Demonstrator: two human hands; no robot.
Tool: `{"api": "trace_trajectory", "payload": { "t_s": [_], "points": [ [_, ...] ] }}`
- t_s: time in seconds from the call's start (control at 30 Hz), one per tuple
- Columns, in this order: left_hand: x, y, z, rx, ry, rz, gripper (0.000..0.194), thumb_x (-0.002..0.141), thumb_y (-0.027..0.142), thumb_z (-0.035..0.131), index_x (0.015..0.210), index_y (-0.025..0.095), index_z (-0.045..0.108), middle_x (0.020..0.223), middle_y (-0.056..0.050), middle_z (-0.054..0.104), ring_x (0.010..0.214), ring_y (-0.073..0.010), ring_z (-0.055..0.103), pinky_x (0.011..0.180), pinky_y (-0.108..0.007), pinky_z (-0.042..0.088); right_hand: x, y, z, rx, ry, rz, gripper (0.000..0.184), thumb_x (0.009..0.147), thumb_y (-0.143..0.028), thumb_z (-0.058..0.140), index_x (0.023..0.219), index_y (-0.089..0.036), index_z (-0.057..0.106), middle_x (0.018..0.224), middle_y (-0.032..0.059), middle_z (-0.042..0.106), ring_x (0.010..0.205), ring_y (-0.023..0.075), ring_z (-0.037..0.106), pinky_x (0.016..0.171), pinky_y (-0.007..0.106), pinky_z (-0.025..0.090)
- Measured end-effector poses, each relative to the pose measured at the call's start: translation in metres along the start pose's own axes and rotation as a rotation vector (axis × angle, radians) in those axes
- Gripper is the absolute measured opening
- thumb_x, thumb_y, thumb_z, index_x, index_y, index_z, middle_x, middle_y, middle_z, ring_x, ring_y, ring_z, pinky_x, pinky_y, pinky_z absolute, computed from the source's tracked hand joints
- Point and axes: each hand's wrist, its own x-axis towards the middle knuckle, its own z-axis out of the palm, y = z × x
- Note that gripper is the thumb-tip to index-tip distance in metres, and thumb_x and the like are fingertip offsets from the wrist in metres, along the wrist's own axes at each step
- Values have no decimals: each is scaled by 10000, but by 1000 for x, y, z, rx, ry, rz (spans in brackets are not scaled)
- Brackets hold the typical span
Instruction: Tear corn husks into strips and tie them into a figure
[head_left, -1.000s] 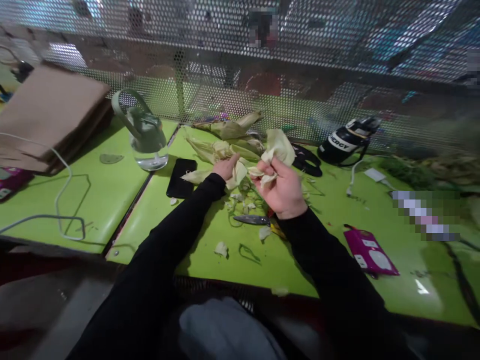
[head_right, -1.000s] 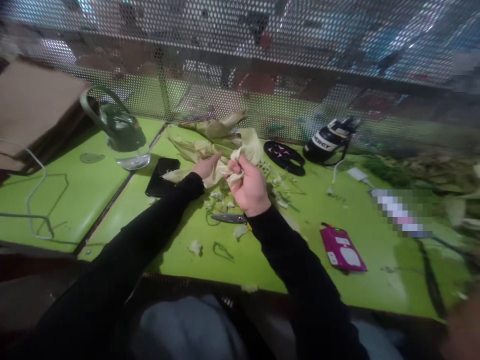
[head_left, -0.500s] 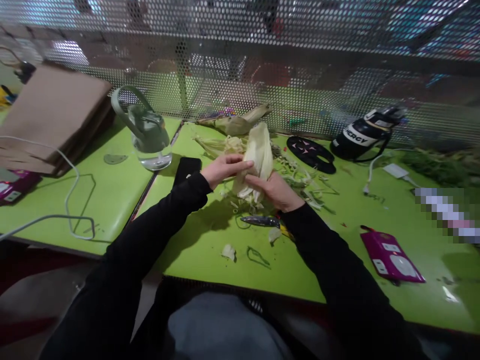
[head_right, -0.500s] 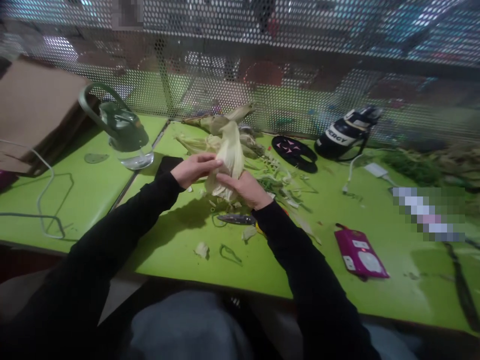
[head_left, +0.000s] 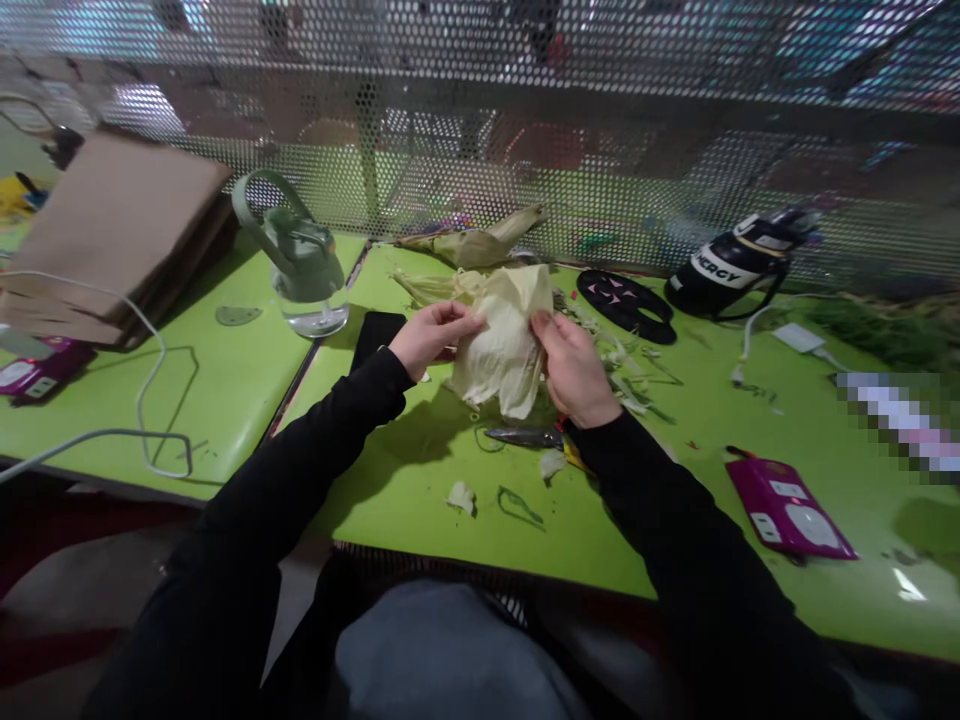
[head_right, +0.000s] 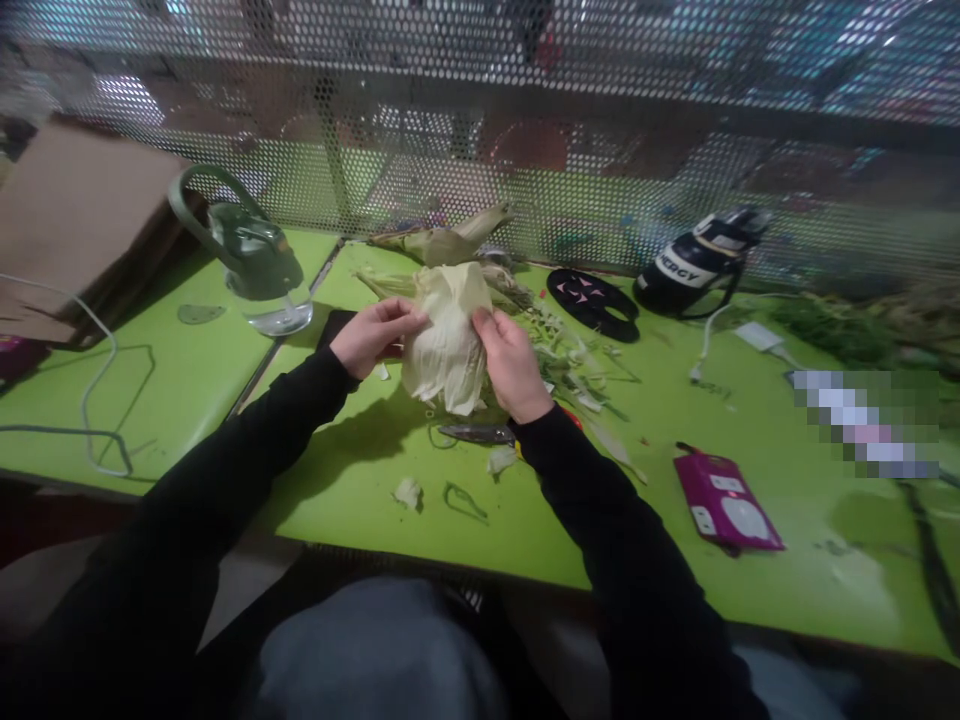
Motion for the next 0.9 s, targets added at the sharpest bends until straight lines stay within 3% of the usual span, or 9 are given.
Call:
{"api": "trace_trajectory", "payload": {
  "t_s": [0.17, 0.33, 0.43, 0.53, 0.6, 0.67, 0.73, 0.8, 0.9],
  "points": [
    [-2, 3, 1, -9, 18, -2, 245, 893, 179, 664, 732, 170, 479, 594, 87, 490, 450, -24, 411, 483, -178, 349, 1, 3, -1, -59, 118, -32, 422, 807, -670, 652, 861, -252, 660, 808, -13, 685, 830, 179, 661, 814, 350, 571],
    [-4, 0, 7, 4, 4, 15, 227, 951, 244, 600, 762, 174, 494, 582, 82, 467, 418, -24, 361, 433, -176, 286, -2, -2, 2, -1, 100, -21, 414, 808, -657, 659, 850, -245, 664, 841, 1, 709, 895, 204, 683, 827, 377, 580],
    [-1, -3, 7, -8, 23, 80, 228, 962, 238, 580, 760, 172, 496, 605, 70, 477, 441, -25, 375, 451, -173, 297, -5, -9, 3, 90, 23, 40, 439, 763, -647, 711, 923, -239, 683, 922, 15, 744, 946, 227, 700, 863, 398, 585],
    [4, -6, 4, -59, 82, 164, 234, 966, 248, 577, 760, 178, 490, 644, 55, 500, 529, -42, 454, 557, -178, 396, -10, -16, 3, 155, -158, 197, 519, 674, -567, 825, 1046, -234, 686, 1018, 33, 763, 980, 250, 712, 900, 422, 585],
    [6, -8, 1, -73, 120, 167, 231, 961, 327, 586, 790, 183, 531, 669, 38, 532, 594, -68, 505, 623, -210, 441, -12, -18, 3, 149, -213, 259, 536, 647, -499, 865, 1075, -232, 683, 1078, 41, 764, 1017, 254, 708, 950, 437, 571],
    [7, -9, -2, -64, 69, 88, 291, 939, 459, 587, 871, 177, 613, 727, -1, 607, 668, -113, 566, 673, -266, 478, -12, -17, 3, 141, -170, 238, 515, 659, -476, 861, 1076, -236, 676, 1132, 42, 756, 1064, 251, 696, 999, 445, 549],
    [8, -10, -4, -39, -75, -2, 374, 874, 514, 660, 971, 152, 671, 833, -53, 687, 757, -159, 622, 740, -327, 507, -10, -14, 3, 137, -105, 191, 516, 666, -475, 855, 1084, -242, 665, 1165, 39, 748, 1094, 246, 686, 1015, 437, 541],
    [9, -13, -6, -14, -208, -21, 403, 756, 422, 809, 1003, 126, 691, 919, -80, 727, 817, -166, 648, 821, -351, 513, -9, -11, 2, 125, -78, 175, 530, 671, -472, 853, 1105, -237, 660, 1170, 41, 747, 1092, 243, 687, 999, 420, 547],
    [12, -19, -7, 3, -235, 28, 390, 651, 270, 883, 954, 108, 697, 902, -52, 736, 786, -121, 639, 859, -324, 504, -8, -8, 1, 109, -87, 212, 511, 665, -464, 860, 1073, -214, 682, 1092, 48, 767, 986, 233, 716, 917, 398, 573]
  ]
}}
